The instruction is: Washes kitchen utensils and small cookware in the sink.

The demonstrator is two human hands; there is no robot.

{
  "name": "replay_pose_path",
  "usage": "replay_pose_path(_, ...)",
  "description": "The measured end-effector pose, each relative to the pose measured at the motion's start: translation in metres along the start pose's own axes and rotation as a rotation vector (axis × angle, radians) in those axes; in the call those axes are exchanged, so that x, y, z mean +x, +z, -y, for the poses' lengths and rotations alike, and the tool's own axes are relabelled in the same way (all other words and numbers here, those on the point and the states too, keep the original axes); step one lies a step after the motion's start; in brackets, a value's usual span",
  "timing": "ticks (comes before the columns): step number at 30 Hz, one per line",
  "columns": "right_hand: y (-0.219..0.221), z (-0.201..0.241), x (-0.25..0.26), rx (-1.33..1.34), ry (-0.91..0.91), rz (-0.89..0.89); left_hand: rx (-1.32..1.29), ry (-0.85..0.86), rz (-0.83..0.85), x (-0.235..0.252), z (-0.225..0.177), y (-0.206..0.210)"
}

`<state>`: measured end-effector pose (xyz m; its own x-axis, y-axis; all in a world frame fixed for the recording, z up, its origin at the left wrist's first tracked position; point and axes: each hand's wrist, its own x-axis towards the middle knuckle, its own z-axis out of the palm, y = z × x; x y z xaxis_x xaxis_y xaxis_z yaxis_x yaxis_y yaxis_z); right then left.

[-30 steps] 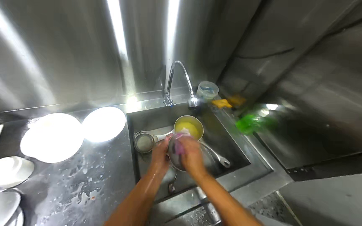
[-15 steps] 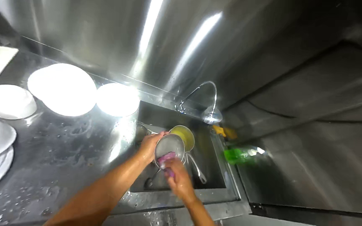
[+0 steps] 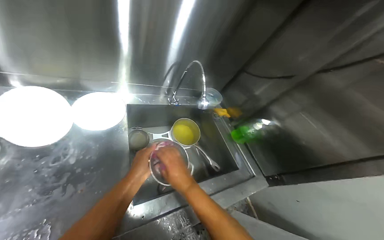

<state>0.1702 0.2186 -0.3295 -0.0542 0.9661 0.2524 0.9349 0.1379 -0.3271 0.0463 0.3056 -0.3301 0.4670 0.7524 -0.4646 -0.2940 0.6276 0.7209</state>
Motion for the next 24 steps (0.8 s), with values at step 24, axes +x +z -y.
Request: replay_pose_path(24,0.029,-0.018,0.000,0.097,0.511,-0.357,0.084,0.144,0.045,0.001,0.019,0.015)
